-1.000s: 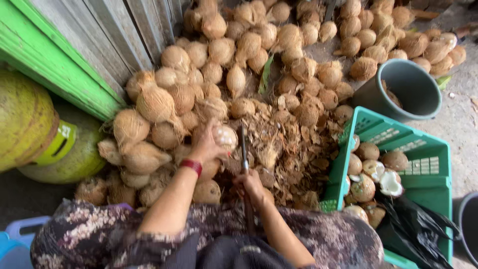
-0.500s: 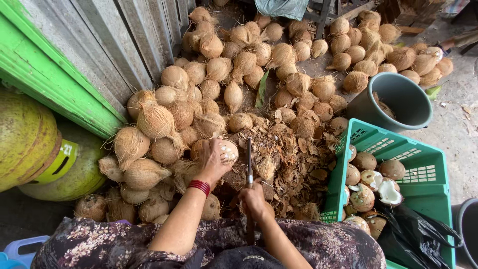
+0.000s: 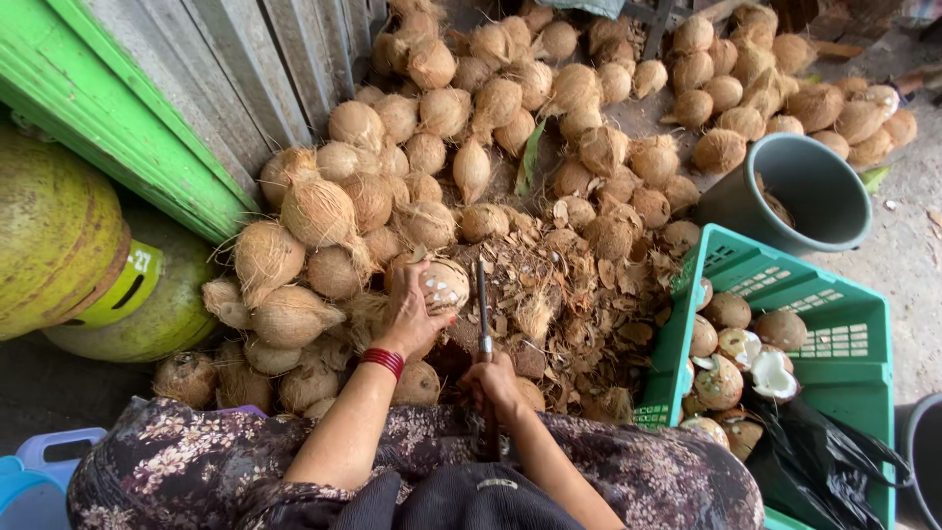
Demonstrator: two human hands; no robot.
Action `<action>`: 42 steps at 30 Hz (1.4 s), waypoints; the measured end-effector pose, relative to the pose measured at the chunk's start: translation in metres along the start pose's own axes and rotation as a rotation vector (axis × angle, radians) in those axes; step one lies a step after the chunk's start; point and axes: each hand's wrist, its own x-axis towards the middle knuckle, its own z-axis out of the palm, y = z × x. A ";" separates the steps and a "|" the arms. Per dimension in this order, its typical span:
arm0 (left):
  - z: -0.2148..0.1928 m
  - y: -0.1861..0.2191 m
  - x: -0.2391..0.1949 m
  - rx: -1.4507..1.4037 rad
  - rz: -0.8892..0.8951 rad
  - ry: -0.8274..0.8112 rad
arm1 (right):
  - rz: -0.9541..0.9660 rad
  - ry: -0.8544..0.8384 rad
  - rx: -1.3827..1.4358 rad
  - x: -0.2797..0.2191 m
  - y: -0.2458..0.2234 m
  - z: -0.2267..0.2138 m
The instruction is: The person uses a long metal tool to peel the husk off a coconut, rotating it to remove the fibrous outer layer. The peeled coconut is placed into a green crate while the husk falls to the ground.
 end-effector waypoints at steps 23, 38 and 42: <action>-0.016 0.029 0.024 0.237 0.033 -0.122 | -0.266 0.004 -0.172 -0.027 -0.015 -0.009; 0.011 0.042 0.016 0.213 -0.011 -0.038 | -0.371 0.103 -0.316 -0.033 -0.023 -0.021; 0.015 0.045 0.032 0.360 -0.029 -0.127 | -0.514 0.185 -0.411 -0.036 -0.034 -0.009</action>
